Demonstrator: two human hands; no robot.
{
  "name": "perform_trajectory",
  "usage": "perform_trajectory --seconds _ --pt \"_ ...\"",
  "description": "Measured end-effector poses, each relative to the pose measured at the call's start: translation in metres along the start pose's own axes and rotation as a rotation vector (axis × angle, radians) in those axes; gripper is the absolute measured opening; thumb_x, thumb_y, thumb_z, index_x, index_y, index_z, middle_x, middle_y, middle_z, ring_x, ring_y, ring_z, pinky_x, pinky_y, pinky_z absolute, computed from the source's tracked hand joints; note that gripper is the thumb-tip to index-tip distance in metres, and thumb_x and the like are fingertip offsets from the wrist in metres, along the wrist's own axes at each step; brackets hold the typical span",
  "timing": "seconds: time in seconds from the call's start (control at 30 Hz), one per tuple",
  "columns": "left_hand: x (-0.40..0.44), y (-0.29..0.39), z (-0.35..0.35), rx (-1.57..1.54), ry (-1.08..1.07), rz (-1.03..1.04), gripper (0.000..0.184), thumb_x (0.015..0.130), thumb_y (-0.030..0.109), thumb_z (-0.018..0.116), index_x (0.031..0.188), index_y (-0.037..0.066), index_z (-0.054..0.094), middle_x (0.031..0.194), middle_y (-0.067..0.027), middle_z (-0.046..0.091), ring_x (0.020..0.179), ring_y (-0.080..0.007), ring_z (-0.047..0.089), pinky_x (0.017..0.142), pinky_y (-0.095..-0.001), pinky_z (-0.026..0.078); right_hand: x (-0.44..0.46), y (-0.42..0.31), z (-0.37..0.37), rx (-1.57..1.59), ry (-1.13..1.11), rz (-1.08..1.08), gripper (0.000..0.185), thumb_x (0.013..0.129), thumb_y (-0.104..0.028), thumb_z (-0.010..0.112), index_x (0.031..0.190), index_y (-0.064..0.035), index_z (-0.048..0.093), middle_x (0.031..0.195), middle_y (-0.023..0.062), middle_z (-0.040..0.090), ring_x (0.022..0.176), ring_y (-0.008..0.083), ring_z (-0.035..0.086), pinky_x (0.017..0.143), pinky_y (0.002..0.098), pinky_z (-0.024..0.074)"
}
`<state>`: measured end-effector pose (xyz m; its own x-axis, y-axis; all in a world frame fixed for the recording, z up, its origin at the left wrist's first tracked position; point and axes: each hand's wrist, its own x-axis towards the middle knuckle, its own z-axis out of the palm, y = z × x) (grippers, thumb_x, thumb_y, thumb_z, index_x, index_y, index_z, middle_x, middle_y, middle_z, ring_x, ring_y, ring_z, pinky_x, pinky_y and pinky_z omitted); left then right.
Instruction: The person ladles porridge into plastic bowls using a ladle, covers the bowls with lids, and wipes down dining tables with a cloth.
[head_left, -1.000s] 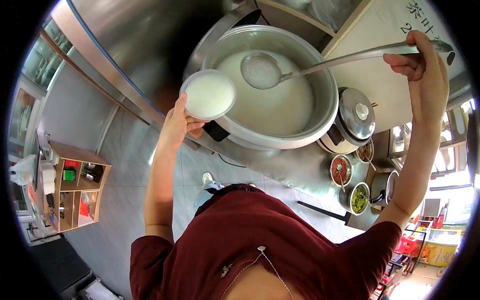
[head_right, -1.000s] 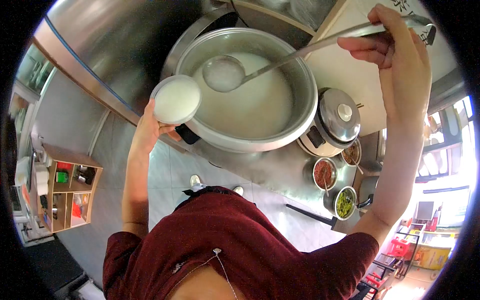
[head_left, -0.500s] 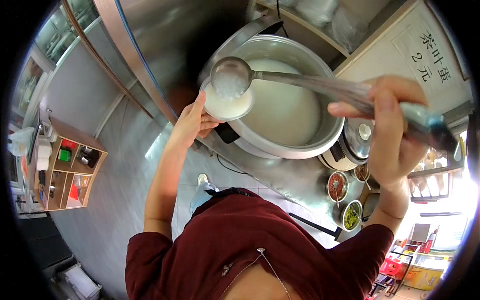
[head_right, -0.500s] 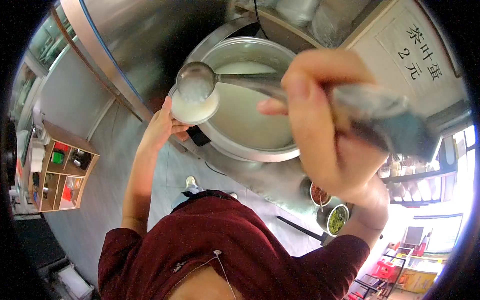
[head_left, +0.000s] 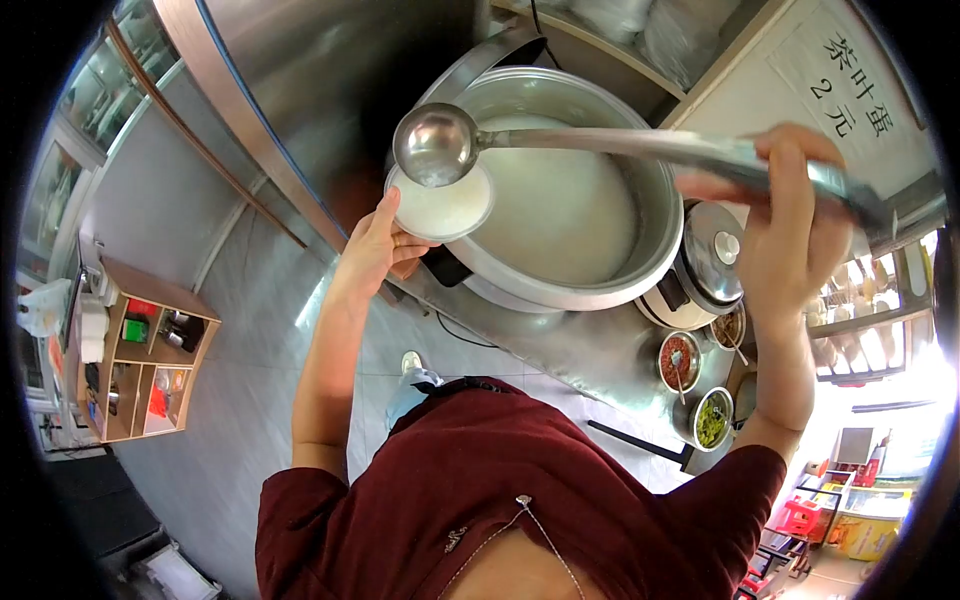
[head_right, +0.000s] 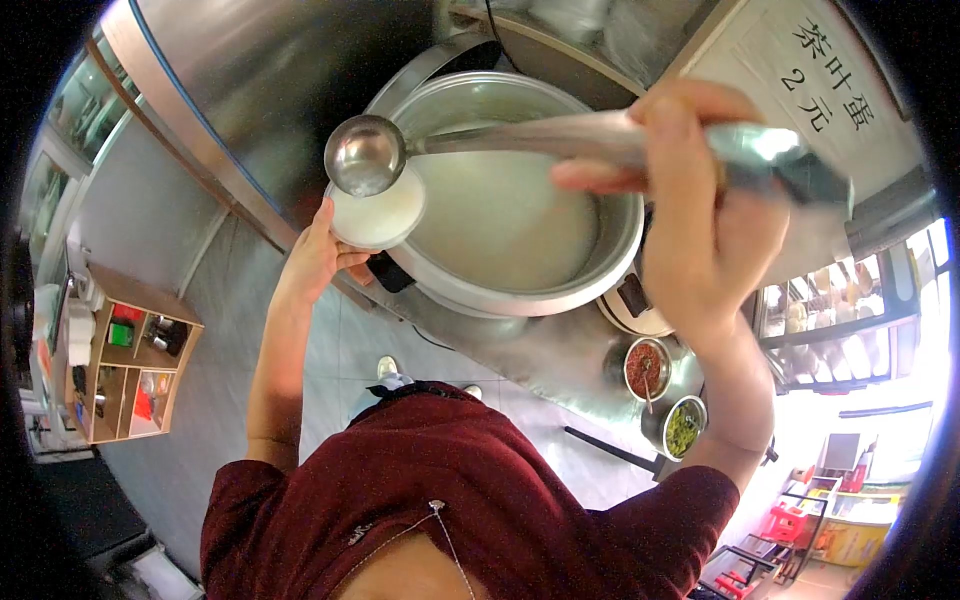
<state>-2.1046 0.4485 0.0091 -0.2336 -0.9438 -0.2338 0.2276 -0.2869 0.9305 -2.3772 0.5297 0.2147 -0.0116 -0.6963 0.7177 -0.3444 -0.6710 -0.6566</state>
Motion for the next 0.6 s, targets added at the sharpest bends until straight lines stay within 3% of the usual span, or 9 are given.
perform_trajectory --seconds 0.1,0.2,0.3,0.43,0.5,0.6 --pt "0.002 -0.002 -0.003 -0.006 -0.021 -0.005 0.068 0.092 0.055 0.037 0.115 -0.007 0.052 0.097 -0.0167 0.064 0.086 -0.0223 0.064 0.076 -0.0280 0.049 0.017 0.015 -0.018 0.042 0.077 0.219 0.020 0.092 -0.013 0.045 0.095 0.0063 0.052 0.080 0.0105 0.057 0.067 0.0243 0.067 0.059 0.0277 0.0533" --pt "0.000 -0.001 -0.002 -0.013 -0.008 -0.011 0.067 0.091 0.054 0.038 0.116 -0.007 0.051 0.097 -0.0166 0.064 0.086 -0.0216 0.064 0.075 -0.0277 0.049 0.025 0.024 -0.033 -0.009 0.227 0.271 0.021 0.093 -0.013 0.043 0.093 0.0068 0.050 0.085 0.0137 0.055 0.068 0.0255 0.067 0.052 0.0251 0.0536" --pt "-0.001 -0.001 -0.001 -0.029 -0.004 -0.010 0.066 0.091 0.054 0.039 0.116 -0.007 0.051 0.097 -0.0167 0.064 0.086 -0.0216 0.064 0.075 -0.0276 0.049 0.025 0.028 -0.060 -0.064 0.243 0.219 0.020 0.091 -0.013 0.046 0.092 0.0058 0.051 0.080 0.0126 0.056 0.066 0.0258 0.067 0.052 0.0243 0.0530" --pt "-0.002 -0.002 0.001 -0.032 0.050 -0.024 0.066 0.091 0.053 0.040 0.119 -0.006 0.049 0.100 -0.0173 0.063 0.087 -0.0222 0.064 0.075 -0.0275 0.049 0.006 0.046 -0.085 -0.148 0.338 0.354 0.021 0.091 -0.016 0.048 0.092 0.0047 0.051 0.080 0.0123 0.055 0.061 0.0247 0.066 0.049 0.0253 0.0519" --pt "-0.001 -0.004 0.002 -0.050 0.074 -0.014 0.065 0.091 0.052 0.040 0.121 -0.005 0.047 0.101 -0.0171 0.063 0.088 -0.0224 0.064 0.075 -0.0277 0.049 -0.019 0.065 -0.084 -0.144 0.342 0.331 0.023 0.091 -0.019 0.051 0.092 0.0035 0.052 0.078 0.0098 0.054 0.056 0.0230 0.064 0.048 0.0236 0.0508" --pt "-0.005 -0.002 0.008 -0.070 0.042 -0.001 0.066 0.091 0.053 0.041 0.123 -0.005 0.045 0.103 -0.0164 0.062 0.087 -0.0222 0.064 0.075 -0.0274 0.050 -0.050 0.077 -0.076 -0.179 0.233 0.401 0.024 0.093 -0.019 0.049 0.094 0.0045 0.053 0.080 0.0077 0.055 0.062 0.0201 0.066 0.051 0.0235 0.0517"
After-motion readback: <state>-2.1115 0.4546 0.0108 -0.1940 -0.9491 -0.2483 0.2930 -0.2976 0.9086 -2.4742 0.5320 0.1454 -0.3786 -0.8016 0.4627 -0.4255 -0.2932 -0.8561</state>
